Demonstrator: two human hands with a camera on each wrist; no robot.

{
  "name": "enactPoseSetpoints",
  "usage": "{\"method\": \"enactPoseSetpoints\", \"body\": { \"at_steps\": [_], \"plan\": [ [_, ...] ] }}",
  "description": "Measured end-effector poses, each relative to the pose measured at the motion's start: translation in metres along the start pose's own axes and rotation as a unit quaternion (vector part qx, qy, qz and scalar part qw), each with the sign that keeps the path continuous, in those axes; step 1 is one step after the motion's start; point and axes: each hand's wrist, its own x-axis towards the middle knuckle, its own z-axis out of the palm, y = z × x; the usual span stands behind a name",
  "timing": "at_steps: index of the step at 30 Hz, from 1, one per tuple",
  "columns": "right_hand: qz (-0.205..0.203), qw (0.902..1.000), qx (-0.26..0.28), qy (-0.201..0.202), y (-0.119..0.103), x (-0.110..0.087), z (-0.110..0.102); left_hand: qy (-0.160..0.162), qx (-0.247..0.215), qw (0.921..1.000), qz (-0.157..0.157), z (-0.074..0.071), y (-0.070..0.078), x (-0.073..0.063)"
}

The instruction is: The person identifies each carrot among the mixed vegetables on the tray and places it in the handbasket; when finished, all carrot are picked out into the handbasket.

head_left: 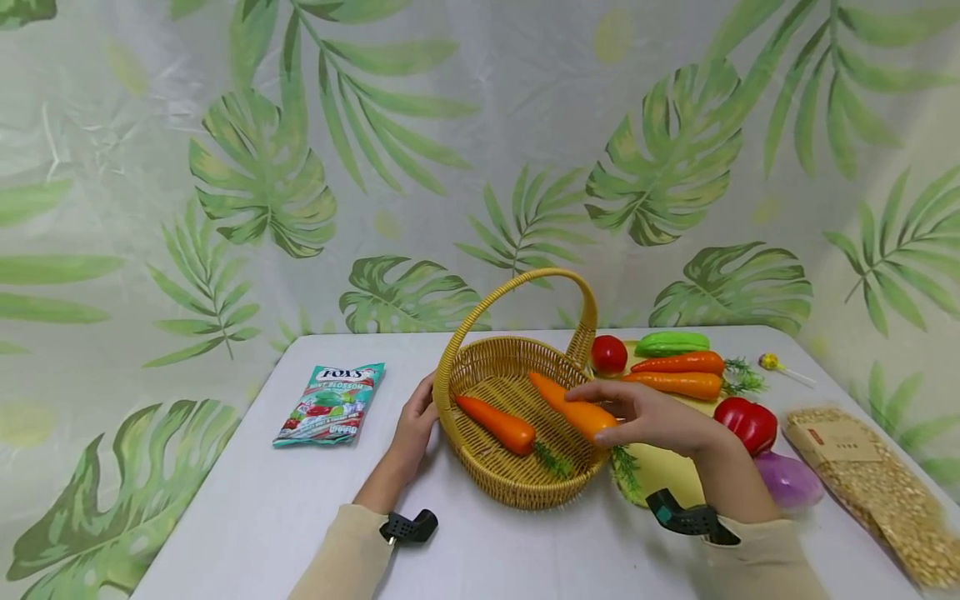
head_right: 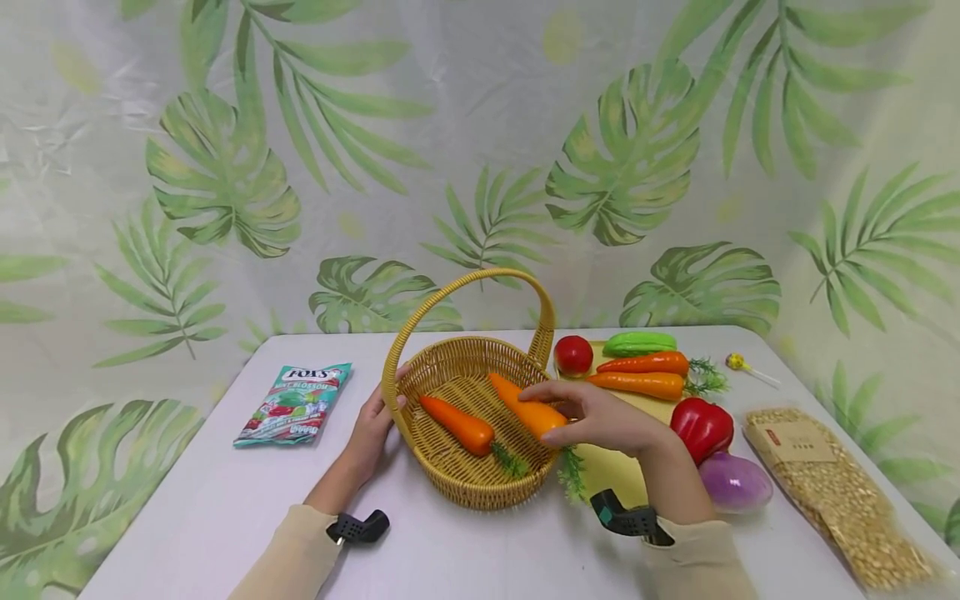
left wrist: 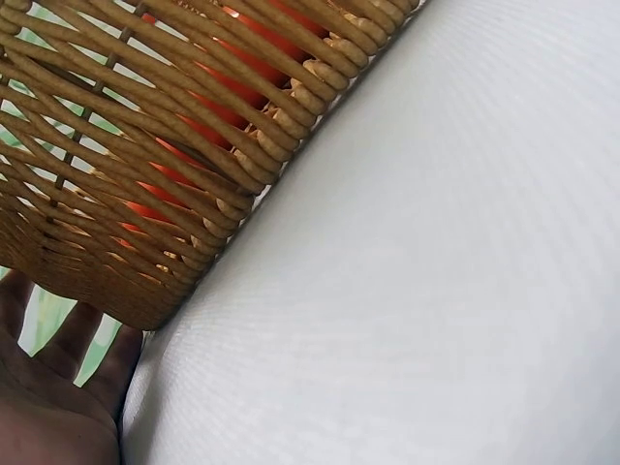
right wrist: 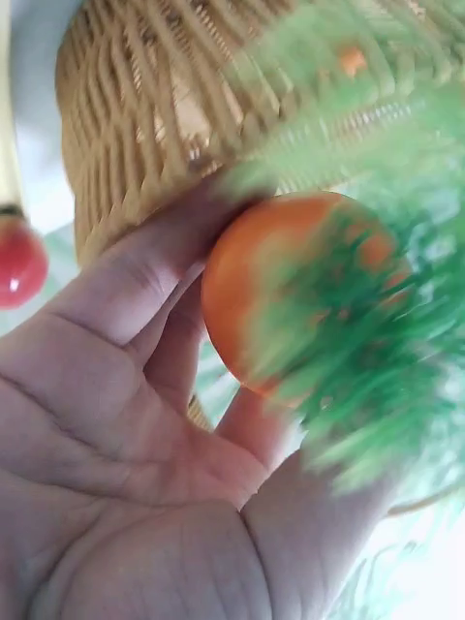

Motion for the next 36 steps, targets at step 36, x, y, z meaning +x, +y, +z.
{"method": "enactPoseSetpoints", "body": {
  "at_steps": [36],
  "plan": [
    [0.054, 0.9937, -0.091, 0.037, 0.010, 0.084, 0.040, -0.001, 0.006, 1.0000, -0.007, 0.001, 0.002, 0.000]
  ]
}}
